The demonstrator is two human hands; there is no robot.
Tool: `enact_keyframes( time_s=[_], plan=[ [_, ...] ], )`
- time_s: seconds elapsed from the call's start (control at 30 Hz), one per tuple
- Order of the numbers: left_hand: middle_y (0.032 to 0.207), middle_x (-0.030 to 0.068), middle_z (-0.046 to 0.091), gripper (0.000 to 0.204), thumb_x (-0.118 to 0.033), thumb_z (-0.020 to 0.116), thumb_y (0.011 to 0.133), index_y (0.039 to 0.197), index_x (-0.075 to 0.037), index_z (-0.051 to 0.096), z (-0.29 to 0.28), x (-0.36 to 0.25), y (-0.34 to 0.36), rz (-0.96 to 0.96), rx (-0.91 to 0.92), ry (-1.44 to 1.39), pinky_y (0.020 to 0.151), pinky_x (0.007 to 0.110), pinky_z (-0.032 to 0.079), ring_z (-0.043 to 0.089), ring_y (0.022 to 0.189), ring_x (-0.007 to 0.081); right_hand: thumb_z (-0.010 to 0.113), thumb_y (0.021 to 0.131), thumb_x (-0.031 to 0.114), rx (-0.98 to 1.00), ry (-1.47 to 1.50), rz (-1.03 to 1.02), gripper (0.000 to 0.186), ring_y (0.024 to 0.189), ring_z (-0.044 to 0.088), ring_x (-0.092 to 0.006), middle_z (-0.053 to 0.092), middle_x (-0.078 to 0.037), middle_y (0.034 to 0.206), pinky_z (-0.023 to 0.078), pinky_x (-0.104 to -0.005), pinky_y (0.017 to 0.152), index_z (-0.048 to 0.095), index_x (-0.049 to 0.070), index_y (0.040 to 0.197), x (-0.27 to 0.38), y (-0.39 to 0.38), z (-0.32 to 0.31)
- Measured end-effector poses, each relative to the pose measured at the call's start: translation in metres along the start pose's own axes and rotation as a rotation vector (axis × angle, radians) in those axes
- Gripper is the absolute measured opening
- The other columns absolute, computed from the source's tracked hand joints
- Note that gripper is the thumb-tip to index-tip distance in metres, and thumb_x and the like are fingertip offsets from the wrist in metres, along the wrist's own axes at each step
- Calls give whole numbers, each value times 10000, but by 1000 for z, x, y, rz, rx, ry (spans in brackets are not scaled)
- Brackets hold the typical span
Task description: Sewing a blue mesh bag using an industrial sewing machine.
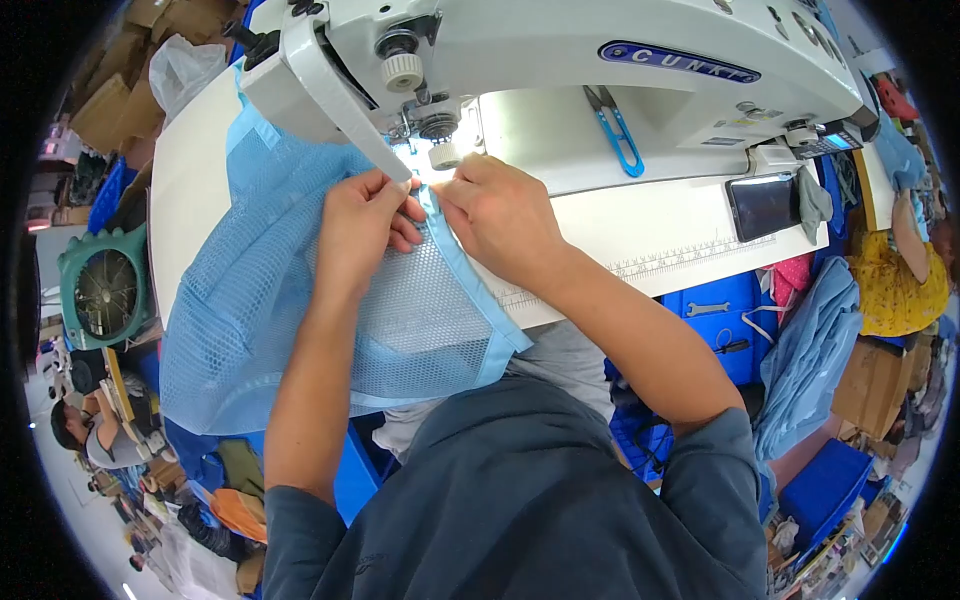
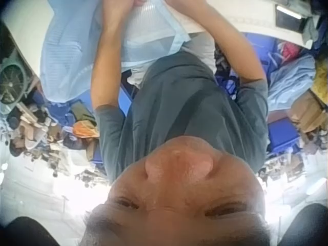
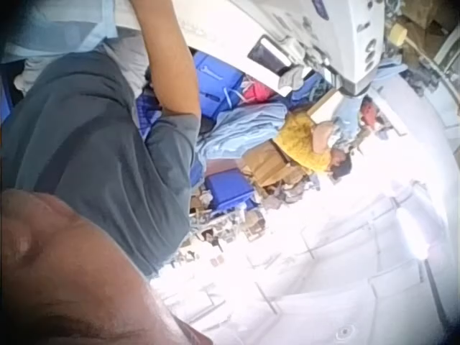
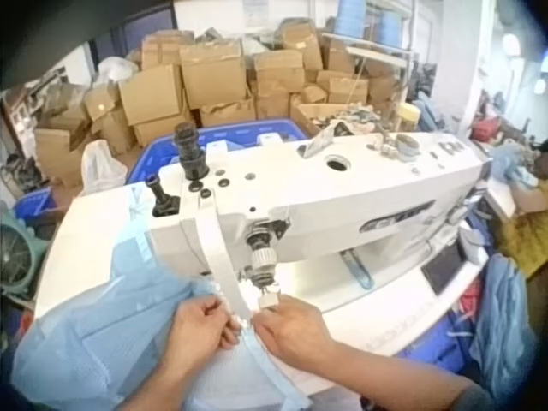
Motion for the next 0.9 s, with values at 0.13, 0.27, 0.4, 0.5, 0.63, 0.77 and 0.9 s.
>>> enact_keyframes(
  time_s=[0.13,0.27,0.4,0.5,0.63,0.77,0.9],
  plan=[
    [768,84,741,246,-202,711,1042,963,26,756,3,-9,3,-27,21,34,492,249,505,658,548,116,754,916,153,28,68,100,105,810,699,-293,659,-91,861,561,-410,698,814,71,943,-3,8,-2],
    [710,80,734,272,-218,766,973,865,31,746,4,-13,7,-3,-18,152,446,261,487,634,499,110,749,925,224,181,220,303,201,847,716,-362,708,-137,895,570,-472,724,812,35,898,-13,21,-5],
    [687,73,728,213,-170,759,937,870,31,742,5,-14,7,2,-49,179,437,269,491,628,484,102,757,919,269,316,260,510,309,861,730,-393,718,-182,918,584,-492,753,786,-28,841,-12,32,-14],
    [682,69,722,182,-138,754,930,866,32,740,8,-15,3,30,-68,179,447,269,494,629,493,101,760,914,268,325,258,496,323,878,742,-399,727,-214,956,596,-483,780,761,-45,835,-13,38,-15],
    [676,67,715,158,-111,732,941,894,40,740,11,-10,1,93,-89,207,465,273,498,630,507,99,754,921,256,18,112,214,271,893,744,-400,742,-222,995,603,-476,787,768,-11,880,-22,35,-4],
    [659,53,695,119,-72,697,959,939,42,725,11,-11,1,70,-84,167,476,281,496,619,515,91,750,944,264,131,153,202,231,886,741,-396,749,-190,991,599,-475,781,788,37,948,-27,34,4],
    [646,40,674,95,-51,678,968,950,36,712,10,-9,0,86,-61,108,469,282,490,600,514,82,750,975,287,161,94,182,235,856,739,-374,743,-167,945,590,-468,752,791,55,985,-24,31,2]
  ],
)
Point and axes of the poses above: each hand's wrist, its own y-axis towards the middle knuckle, its own z-axis out of the palm, x = y × z, the point moved 2 cm from there along y, towards the middle knuckle
